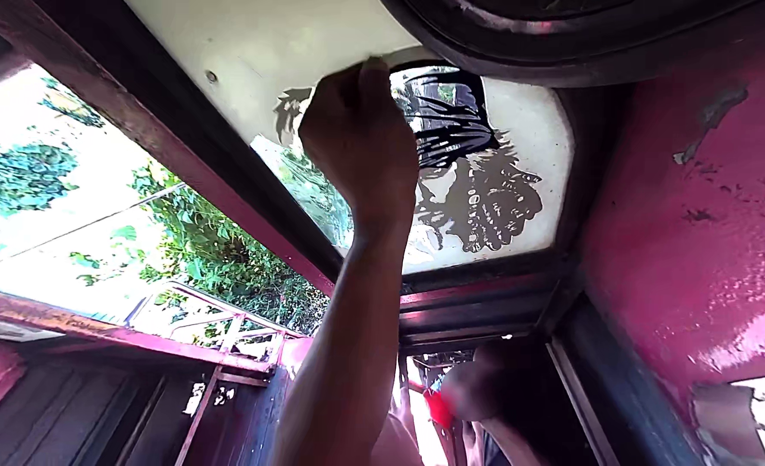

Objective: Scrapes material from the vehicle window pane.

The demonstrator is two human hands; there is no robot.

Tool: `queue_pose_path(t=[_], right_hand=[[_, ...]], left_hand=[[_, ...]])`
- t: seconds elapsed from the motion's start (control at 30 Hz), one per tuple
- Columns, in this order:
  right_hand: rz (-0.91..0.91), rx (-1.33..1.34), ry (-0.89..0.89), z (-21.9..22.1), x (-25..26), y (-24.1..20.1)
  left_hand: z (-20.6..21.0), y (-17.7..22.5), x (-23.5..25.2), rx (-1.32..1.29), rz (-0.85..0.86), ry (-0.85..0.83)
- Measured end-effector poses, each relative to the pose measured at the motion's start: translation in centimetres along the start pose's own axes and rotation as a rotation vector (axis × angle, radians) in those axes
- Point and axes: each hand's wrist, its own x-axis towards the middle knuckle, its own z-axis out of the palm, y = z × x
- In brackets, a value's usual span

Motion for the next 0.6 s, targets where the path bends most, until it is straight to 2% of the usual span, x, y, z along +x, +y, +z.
queue_pose_path(t=[0.07, 0.13, 0.37, 0.6], right_hand=[[0.015, 0.027, -0.001, 0.0, 0.0, -0.2], [0.018, 0.064, 0.007, -0.2, 0.0, -0.1], [0.023, 0.000, -0.014, -0.3, -0.1, -0.9], [0.019, 0.086, 0.046, 0.4, 0.1, -0.5]], left_hand=[[0.1, 1.7, 0.0, -0.175, -0.131, -0.116], [-0.3, 2.1, 0.3, -0.274, -0.156, -0.187], [-3.6, -3.0, -0.9, -0.149, 0.182, -0.331], [-2.9, -3.7, -0.9, -0.024, 0.500, -0.413]])
